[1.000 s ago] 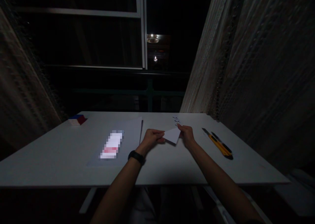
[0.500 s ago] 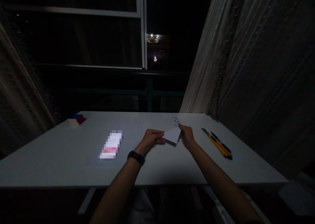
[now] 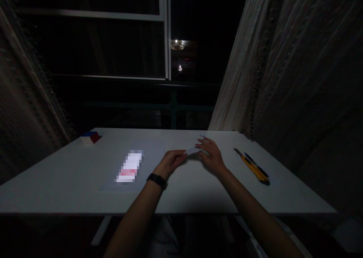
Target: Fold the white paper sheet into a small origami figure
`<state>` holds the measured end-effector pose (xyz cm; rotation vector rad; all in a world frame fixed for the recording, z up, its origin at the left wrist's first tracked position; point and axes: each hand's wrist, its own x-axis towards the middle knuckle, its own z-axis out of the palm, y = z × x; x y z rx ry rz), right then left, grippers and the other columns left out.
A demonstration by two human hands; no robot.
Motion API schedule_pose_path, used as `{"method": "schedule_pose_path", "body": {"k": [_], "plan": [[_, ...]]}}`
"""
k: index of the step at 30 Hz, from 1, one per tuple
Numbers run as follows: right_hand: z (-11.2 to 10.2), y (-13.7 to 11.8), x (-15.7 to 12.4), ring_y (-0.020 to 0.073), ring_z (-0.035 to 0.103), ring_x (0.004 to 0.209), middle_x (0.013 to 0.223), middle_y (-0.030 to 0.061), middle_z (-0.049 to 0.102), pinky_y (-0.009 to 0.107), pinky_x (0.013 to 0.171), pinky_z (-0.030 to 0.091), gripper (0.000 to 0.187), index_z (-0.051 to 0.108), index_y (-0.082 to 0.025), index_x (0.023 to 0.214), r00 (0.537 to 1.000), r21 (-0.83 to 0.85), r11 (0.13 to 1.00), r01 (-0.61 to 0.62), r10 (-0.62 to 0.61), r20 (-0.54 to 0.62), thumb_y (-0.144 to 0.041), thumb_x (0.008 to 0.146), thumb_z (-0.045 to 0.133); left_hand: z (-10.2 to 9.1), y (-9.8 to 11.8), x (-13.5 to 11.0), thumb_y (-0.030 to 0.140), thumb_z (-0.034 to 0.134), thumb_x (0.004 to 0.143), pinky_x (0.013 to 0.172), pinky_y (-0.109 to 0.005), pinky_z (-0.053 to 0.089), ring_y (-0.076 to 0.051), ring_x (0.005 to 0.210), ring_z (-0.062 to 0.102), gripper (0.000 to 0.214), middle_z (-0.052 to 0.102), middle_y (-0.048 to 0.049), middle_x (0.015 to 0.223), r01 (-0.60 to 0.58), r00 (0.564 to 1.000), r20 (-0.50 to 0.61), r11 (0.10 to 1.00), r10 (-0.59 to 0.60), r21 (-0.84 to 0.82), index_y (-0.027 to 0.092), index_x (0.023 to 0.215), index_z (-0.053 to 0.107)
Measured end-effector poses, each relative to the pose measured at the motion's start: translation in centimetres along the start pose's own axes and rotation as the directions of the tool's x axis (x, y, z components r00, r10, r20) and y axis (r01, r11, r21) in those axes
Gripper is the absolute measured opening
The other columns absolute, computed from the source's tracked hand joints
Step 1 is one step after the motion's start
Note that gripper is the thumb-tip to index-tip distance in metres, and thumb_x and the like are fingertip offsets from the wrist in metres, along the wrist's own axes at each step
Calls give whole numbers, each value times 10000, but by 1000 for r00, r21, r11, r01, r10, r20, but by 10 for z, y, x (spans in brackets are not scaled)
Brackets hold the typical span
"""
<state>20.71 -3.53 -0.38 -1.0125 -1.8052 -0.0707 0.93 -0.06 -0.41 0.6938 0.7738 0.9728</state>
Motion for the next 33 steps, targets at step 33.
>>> {"method": "schedule_pose_path", "body": {"k": [33], "plan": [[6, -8, 5, 184, 630, 681, 800, 52, 706, 293, 624, 468, 566, 628, -224, 1077, 789, 644, 483, -593, 510, 344, -329, 538, 768, 14, -10, -10, 288, 716, 617, 561, -241, 483, -165, 597, 625, 233, 690, -91, 674, -458, 863, 79, 705, 500, 541, 109, 766, 716]]}}
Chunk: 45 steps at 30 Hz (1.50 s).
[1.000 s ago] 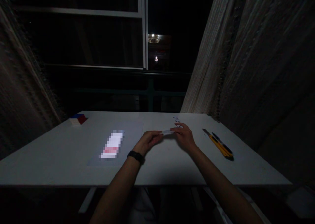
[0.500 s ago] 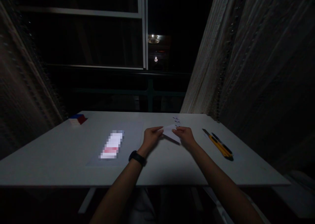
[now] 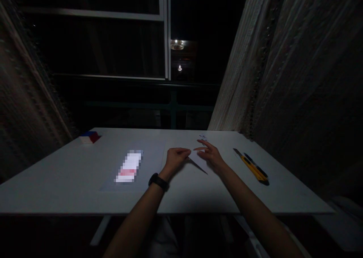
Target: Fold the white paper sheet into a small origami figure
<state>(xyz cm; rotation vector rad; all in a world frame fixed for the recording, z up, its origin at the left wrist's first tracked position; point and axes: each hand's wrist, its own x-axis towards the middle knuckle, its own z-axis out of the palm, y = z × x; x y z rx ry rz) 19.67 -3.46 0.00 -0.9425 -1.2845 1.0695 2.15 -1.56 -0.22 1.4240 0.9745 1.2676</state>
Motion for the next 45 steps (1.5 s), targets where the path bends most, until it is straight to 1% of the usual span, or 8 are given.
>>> {"method": "schedule_pose_path", "body": {"k": [3, 5, 17, 25, 29, 35, 40, 45], "plan": [[0, 3, 2, 196, 621, 692, 717, 58, 701, 312, 658, 463, 275, 720, -187, 757, 997, -173, 982, 72, -78, -28, -349, 537, 756, 3, 0, -2, 289, 728, 600, 531, -235, 472, -162, 574, 617, 239, 682, -89, 646, 5, 1000, 21, 1000, -5, 18, 105, 752, 714], [-2, 7, 3, 198, 616, 671, 667, 52, 694, 323, 661, 459, 208, 717, -187, 655, 996, -229, 971, 66, -78, -43, -356, 540, 751, 3, 0, -2, 285, 735, 589, 530, -234, 472, -158, 566, 613, 224, 680, -87, 644, 0, 1000, 25, 1000, 0, 15, 107, 722, 711], [-4, 10, 4, 173, 605, 612, 631, 42, 689, 305, 623, 449, 216, 721, -178, 655, 998, -148, 989, -9, -1, -64, -329, 508, 768, 3, 8, -5, 293, 767, 544, 520, -231, 473, -153, 550, 613, 287, 667, -71, 611, 58, 997, 47, 997, -55, -52, 97, 739, 693], [-6, 12, 5, 164, 598, 584, 609, 39, 683, 296, 606, 443, 215, 718, -174, 636, 997, -88, 995, -44, 39, -63, -316, 488, 781, 2, 8, -6, 295, 784, 511, 552, -247, 481, -172, 591, 623, 314, 674, -94, 636, 23, 999, 47, 1000, -23, -1, 89, 732, 699], [-7, 12, 6, 164, 592, 581, 600, 37, 678, 301, 608, 434, 223, 718, -171, 631, 996, -42, 997, -70, 68, -64, -303, 467, 792, 1, 9, -6, 299, 780, 517, 559, -254, 484, -169, 587, 621, 376, 676, -82, 639, 18, 996, 89, 999, -14, -39, 87, 816, 700], [-9, 7, 4, 153, 569, 542, 563, 28, 663, 296, 585, 416, 192, 714, -169, 601, 988, 33, 990, -134, 136, -71, -247, 442, 786, -1, 10, -7, 288, 775, 520, 628, -276, 500, -185, 645, 637, 343, 694, -89, 691, 3, 988, 153, 1000, 1, -25, 96, 798, 711], [-8, -1, 0, 149, 550, 489, 517, 25, 642, 286, 528, 395, 153, 699, -153, 554, 980, 100, 978, -183, 190, -65, -199, 420, 758, 1, 11, -9, 261, 772, 529, 625, -296, 514, -184, 603, 637, 362, 691, -104, 675, 73, 977, 206, 993, -54, -88, 69, 829, 707], [-8, -4, -1, 130, 516, 442, 474, 18, 615, 266, 479, 359, 155, 689, -136, 539, 974, 135, 967, -218, 225, -38, -188, 406, 749, 3, 7, -7, 266, 803, 484, 592, -290, 523, -167, 553, 627, 384, 685, -110, 660, 124, 974, 206, 983, -96, -132, 54, 791, 711]]}}
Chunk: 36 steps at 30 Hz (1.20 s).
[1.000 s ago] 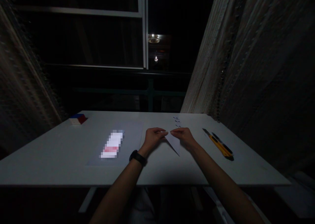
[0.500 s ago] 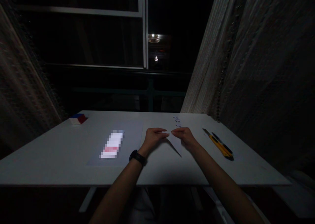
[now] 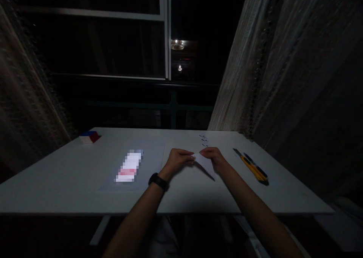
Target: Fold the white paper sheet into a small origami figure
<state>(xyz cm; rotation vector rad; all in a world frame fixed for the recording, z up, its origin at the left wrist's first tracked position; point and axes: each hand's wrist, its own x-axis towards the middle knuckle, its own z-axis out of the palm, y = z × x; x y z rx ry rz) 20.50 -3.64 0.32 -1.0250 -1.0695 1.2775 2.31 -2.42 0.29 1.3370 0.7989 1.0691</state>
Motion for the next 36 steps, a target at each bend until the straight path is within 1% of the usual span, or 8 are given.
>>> {"method": "schedule_pose_path", "body": {"k": [5, 8, 10, 14, 23, 26, 31, 36], "plan": [[-2, 1, 0, 141, 546, 487, 544, 24, 642, 273, 511, 386, 224, 700, -142, 626, 1000, 14, 1000, -11, 10, 25, -226, 434, 777, -1, 0, 2, 275, 808, 475, 574, -287, 521, -170, 544, 626, 369, 678, -113, 639, -17, 1000, -24, 999, 18, 34, 51, 752, 710], [-2, 5, 3, 158, 583, 558, 629, 24, 665, 274, 548, 411, 324, 703, -161, 737, 999, -3, 1000, -2, 2, 39, -240, 438, 801, -2, 0, 3, 272, 787, 515, 552, -279, 513, -168, 532, 619, 312, 673, -106, 615, -58, 991, -119, 996, 65, 65, 53, 723, 706], [-2, 10, 7, 150, 570, 535, 591, 20, 646, 265, 525, 405, 292, 684, -152, 668, 1000, -39, 999, -14, 15, 23, -271, 432, 810, -4, -3, 6, 264, 769, 544, 556, -273, 510, -165, 542, 621, 273, 677, -99, 624, -73, 977, -192, 994, 87, 81, 67, 722, 707], [0, 19, 13, 123, 489, 425, 445, -3, 556, 252, 444, 355, 317, 583, -146, 462, 994, -113, 994, -2, -11, -108, -360, 414, 812, -11, -14, 13, 267, 739, 581, 560, -251, 497, -163, 579, 629, 228, 689, -95, 664, -79, 956, -260, 976, 131, 202, 105, 740, 716], [7, 27, 18, 115, 430, 428, 426, -20, 495, 257, 450, 313, 378, 591, -143, 468, 928, -206, 963, 172, -229, -295, -488, 489, 745, -13, -24, 19, 255, 725, 585, 531, -240, 485, -158, 552, 624, 212, 683, -83, 632, -48, 950, -296, 981, 103, 188, 109, 738, 713], [5, 29, 19, 104, 400, 439, 425, -32, 456, 247, 454, 290, 399, 580, -149, 472, 905, -354, 909, 220, -326, -273, -524, 556, 687, -13, -24, 19, 262, 722, 589, 530, -233, 481, -155, 552, 624, 202, 681, -78, 623, -51, 944, -307, 972, 122, 231, 116, 728, 712], [-1, 31, 19, 114, 411, 489, 458, -29, 450, 244, 495, 301, 382, 588, -161, 506, 872, -597, 753, 278, -458, -172, -513, 653, 606, -13, -20, 15, 280, 723, 600, 533, -227, 481, -159, 570, 631, 232, 682, -85, 630, -22, 957, -274, 969, 91, 245, 112, 760, 711], [0, 29, 16, 130, 440, 517, 491, -19, 490, 254, 522, 323, 340, 595, -176, 524, 874, -606, 732, 311, -471, -120, -481, 674, 602, -5, -16, 11, 271, 748, 578, 581, -250, 510, -162, 608, 637, 276, 701, -97, 739, -21, 976, -215, 995, 42, 98, 107, 797, 713]]}}
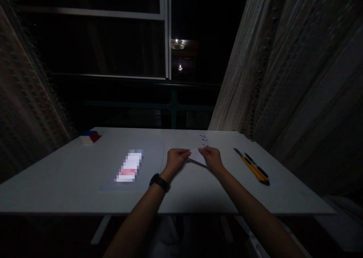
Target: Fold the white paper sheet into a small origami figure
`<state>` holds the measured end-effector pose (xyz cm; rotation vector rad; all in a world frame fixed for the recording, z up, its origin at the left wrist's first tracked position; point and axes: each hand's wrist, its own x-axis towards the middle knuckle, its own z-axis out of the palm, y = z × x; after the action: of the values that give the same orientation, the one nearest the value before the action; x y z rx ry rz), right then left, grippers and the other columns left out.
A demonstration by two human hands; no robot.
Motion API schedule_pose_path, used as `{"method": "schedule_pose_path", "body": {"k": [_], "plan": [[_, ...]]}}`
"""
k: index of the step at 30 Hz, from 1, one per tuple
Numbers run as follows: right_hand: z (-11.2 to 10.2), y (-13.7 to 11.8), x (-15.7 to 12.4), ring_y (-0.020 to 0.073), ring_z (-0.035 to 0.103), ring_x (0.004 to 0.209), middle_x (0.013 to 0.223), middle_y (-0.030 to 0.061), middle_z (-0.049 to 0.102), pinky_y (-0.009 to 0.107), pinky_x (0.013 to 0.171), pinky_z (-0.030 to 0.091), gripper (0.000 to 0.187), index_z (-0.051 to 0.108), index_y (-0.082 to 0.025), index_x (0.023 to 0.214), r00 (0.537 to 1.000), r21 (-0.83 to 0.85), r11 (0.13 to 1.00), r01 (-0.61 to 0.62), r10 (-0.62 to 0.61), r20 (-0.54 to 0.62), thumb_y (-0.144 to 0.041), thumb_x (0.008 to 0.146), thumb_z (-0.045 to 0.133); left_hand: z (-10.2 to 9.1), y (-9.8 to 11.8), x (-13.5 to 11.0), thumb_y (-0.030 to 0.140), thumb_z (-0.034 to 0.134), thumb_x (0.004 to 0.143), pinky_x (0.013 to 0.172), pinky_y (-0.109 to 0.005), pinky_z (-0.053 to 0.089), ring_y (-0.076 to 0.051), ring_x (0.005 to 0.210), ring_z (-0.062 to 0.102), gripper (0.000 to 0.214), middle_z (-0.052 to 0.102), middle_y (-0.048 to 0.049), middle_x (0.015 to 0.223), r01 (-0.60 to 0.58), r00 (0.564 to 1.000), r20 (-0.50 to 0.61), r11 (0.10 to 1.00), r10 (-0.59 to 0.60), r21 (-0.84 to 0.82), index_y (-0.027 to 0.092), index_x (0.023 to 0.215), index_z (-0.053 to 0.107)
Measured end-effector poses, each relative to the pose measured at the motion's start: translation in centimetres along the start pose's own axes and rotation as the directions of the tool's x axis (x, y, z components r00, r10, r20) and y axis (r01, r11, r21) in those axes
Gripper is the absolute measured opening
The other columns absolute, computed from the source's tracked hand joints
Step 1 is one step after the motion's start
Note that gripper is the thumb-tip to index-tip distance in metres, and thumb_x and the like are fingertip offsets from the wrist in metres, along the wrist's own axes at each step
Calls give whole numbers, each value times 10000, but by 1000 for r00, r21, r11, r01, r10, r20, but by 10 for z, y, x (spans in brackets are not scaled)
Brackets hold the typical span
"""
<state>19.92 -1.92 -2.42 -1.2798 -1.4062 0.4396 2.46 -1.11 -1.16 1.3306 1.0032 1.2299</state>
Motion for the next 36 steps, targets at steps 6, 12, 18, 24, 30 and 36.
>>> {"method": "schedule_pose_path", "body": {"k": [6, 12, 18, 24, 30, 36], "plan": [[3, -4, -1, 126, 437, 501, 480, -21, 488, 251, 495, 313, 341, 597, -173, 532, 998, 43, 998, -38, 36, 45, -488, 659, 620, 0, -3, 1, 263, 727, 611, 584, -270, 513, -166, 590, 635, 215, 702, -92, 736, -35, 998, -50, 998, 38, 59, 130, 780, 721], [2, -10, -3, 132, 464, 491, 499, -10, 540, 257, 480, 330, 330, 635, -160, 575, 979, 175, 968, -178, 156, 132, -484, 565, 698, -2, -2, 0, 283, 728, 613, 678, -295, 510, -197, 729, 647, 254, 704, -101, 812, -127, 992, 0, 982, 128, 136, 143, 825, 721], [-2, -19, -3, 130, 460, 447, 465, -9, 549, 265, 452, 322, 329, 633, -160, 528, 944, 345, 885, -313, 250, 214, -475, 522, 726, 0, 10, -5, 274, 768, 555, 552, -277, 523, -160, 569, 616, 325, 681, -96, 694, 79, 994, 82, 992, -71, -100, 63, 794, 705], [-3, -20, -4, 114, 437, 428, 425, -18, 522, 259, 444, 306, 305, 616, -156, 462, 927, 399, 844, -360, 273, 258, -414, 433, 774, -2, 7, -6, 333, 767, 539, 552, -274, 506, -165, 598, 606, 349, 657, -85, 667, 169, 960, 243, 981, -141, -98, 65, 750, 694], [-3, -16, -4, 96, 397, 428, 415, -22, 497, 247, 434, 275, 303, 614, -150, 470, 941, 272, 923, -272, 195, 277, -427, 494, 736, -3, 5, -4, 336, 727, 556, 480, -229, 405, -128, 522, 537, 257, 623, -53, 573, 77, 991, 105, 997, -79, 28, 90, 609, 676], [-4, -17, -6, 77, 354, 415, 378, -40, 455, 244, 440, 253, 290, 578, -150, 421, 924, 235, 923, -304, 226, 307, -380, 450, 752, -4, 13, -8, 327, 712, 573, 518, -227, 386, -123, 549, 523, 238, 630, -50, 579, 1, 986, 163, 993, -21, 122, 100, 646, 697]]}}
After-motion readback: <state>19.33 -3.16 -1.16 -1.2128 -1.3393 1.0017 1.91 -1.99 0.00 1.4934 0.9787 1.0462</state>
